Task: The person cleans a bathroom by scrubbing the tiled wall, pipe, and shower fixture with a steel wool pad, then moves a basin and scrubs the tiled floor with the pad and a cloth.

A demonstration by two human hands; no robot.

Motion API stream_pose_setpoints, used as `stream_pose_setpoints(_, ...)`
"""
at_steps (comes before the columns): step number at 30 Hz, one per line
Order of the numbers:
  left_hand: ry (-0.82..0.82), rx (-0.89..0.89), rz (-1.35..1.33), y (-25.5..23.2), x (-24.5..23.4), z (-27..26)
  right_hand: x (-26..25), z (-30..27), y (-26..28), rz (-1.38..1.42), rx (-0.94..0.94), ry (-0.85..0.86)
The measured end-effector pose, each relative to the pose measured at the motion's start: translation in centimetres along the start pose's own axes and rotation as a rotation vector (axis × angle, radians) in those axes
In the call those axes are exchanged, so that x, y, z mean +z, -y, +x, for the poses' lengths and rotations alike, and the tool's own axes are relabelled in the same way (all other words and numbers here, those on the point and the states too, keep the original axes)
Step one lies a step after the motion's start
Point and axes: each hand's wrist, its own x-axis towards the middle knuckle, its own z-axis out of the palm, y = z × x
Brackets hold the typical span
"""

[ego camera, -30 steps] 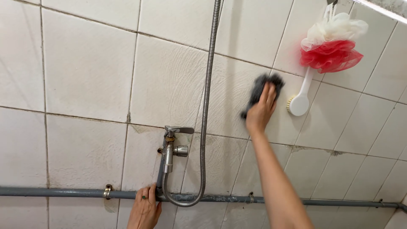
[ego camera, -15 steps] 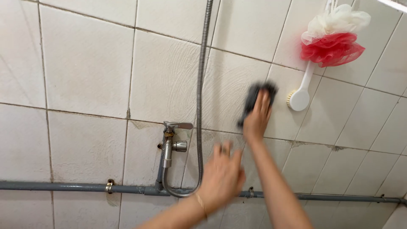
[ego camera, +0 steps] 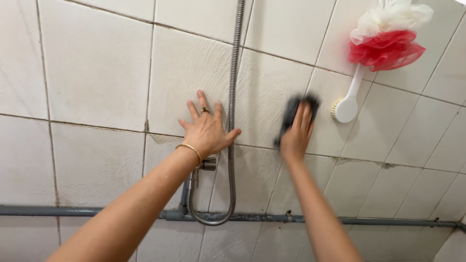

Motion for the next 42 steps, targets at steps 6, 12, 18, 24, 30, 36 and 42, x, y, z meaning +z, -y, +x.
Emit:
stream_pose_setpoints(6,0.016,-0.013,0.057,0.1,0.6,0.3,-0.4,-3.8,-1.1,-0.018,0.019,0.097)
stream_pose_setpoints(12,0.002,-0.006,0.053,0.1,0.7,0.4,-0.3,6.3,-0.2,-0.007,-0.011,-0.035)
stream_pose_setpoints(18,0.013,-0.036,0.005,-0.3,0.1,-0.3,1.0,-12.6,0.1,-0.023,-0.034,0.219)
stream_pose_setpoints(24,-0.013,-0.055,-0.037,-0.9,0.3,-0.5,1.7,6.4,3.8,0.179,-0.094,-0.107)
stream_pose_setpoints(30,-0.028,-0.071,-0.061,-0.2,0.3,-0.3,3.5,12.3,16.5,0.139,-0.559,0.048)
stream_pose_setpoints(36,-0.038,-0.061,-0.072,0.0,0.6,-0.6,0.9,8.7,7.0,0.035,-0.231,-0.037)
stream_pose_setpoints(42,-0.032,-0.047,-0.013,0.1,0.7,-0.1,2.1,-14.0,-1.2,-0.050,-0.033,0.028)
